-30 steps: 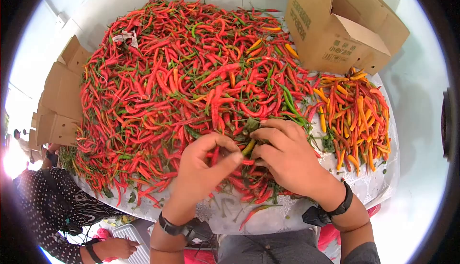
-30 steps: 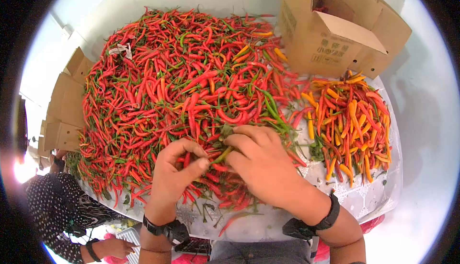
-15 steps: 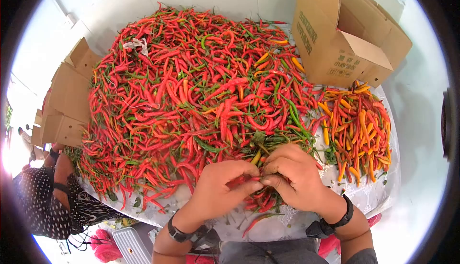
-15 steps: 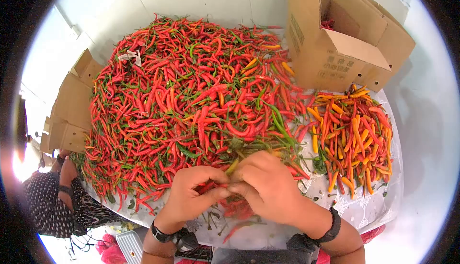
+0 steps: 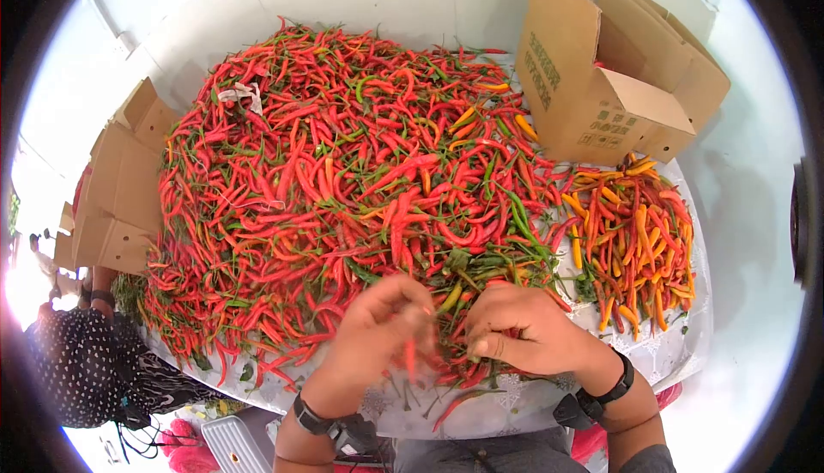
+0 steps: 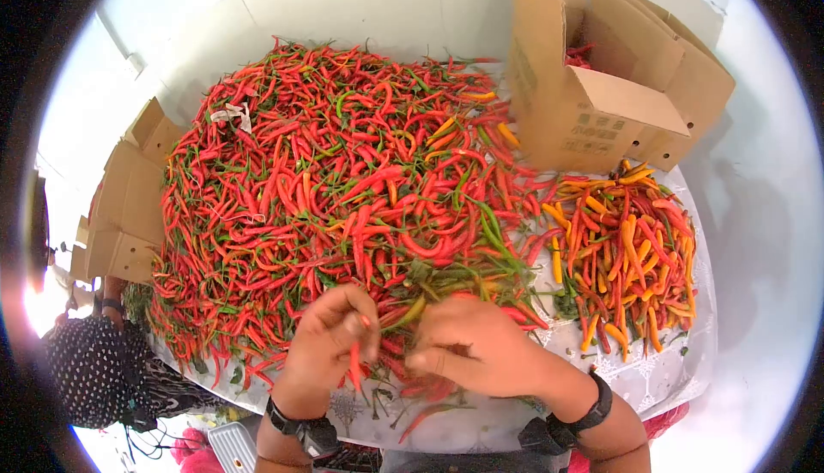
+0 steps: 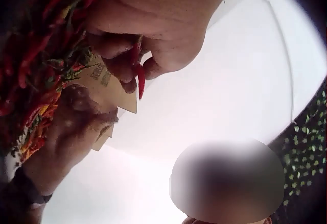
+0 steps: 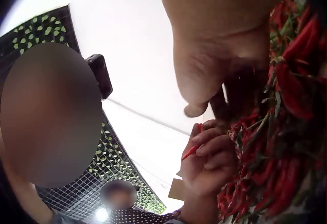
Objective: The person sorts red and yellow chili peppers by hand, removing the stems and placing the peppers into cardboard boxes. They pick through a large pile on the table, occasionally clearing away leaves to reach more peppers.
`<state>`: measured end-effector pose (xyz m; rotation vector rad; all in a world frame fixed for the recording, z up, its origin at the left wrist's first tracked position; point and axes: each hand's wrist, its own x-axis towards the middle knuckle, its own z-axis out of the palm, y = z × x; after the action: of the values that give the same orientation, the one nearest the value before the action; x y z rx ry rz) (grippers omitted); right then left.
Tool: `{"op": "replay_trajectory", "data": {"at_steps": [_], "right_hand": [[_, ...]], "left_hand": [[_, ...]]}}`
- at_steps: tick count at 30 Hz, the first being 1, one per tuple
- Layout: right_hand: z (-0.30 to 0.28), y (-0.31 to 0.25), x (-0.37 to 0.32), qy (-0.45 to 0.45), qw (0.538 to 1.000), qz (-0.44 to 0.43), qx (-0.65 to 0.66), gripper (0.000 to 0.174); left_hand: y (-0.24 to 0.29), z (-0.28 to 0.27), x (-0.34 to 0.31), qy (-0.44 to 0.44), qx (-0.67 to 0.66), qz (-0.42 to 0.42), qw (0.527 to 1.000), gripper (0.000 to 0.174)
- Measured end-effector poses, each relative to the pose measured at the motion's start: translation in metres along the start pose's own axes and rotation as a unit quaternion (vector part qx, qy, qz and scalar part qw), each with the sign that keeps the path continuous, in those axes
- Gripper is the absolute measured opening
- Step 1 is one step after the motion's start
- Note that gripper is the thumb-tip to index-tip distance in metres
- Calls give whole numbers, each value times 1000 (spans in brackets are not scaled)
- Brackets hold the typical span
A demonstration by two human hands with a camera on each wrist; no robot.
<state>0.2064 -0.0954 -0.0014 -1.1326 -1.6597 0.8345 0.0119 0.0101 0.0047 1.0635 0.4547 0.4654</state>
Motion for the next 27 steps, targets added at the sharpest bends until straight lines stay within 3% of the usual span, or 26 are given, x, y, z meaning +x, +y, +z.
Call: {"op": "replay_trajectory", "data": {"at_steps": [1, 5, 12, 18, 21, 25, 27], "right_hand": [[-4, 1, 2, 0, 999, -16, -42, 15], [0, 6, 26, 224, 928, 34, -296, 11], [-4, 31, 50, 103, 854, 73, -505, 18], [-1, 6, 42, 157, 899, 47, -406, 16], [13, -13, 31, 116, 935, 24, -335, 18], [31, -15, 21, 141, 947, -27, -289, 17], [32, -16, 20, 148, 937, -42, -312, 18]], "left_hand": [[-1, -1, 1, 39, -66, 0, 997, 26], [0, -9, 2, 37, -198, 0, 980, 26], [1, -6, 3, 59, -126, -58, 989, 9], [-3, 1, 2, 103, -16, -3, 995, 12], [-4, 8, 1, 146, 63, 20, 987, 15], [-7, 5, 1, 150, 109, 27, 982, 20], [0, 5, -1, 133, 113, -16, 985, 19]]}}
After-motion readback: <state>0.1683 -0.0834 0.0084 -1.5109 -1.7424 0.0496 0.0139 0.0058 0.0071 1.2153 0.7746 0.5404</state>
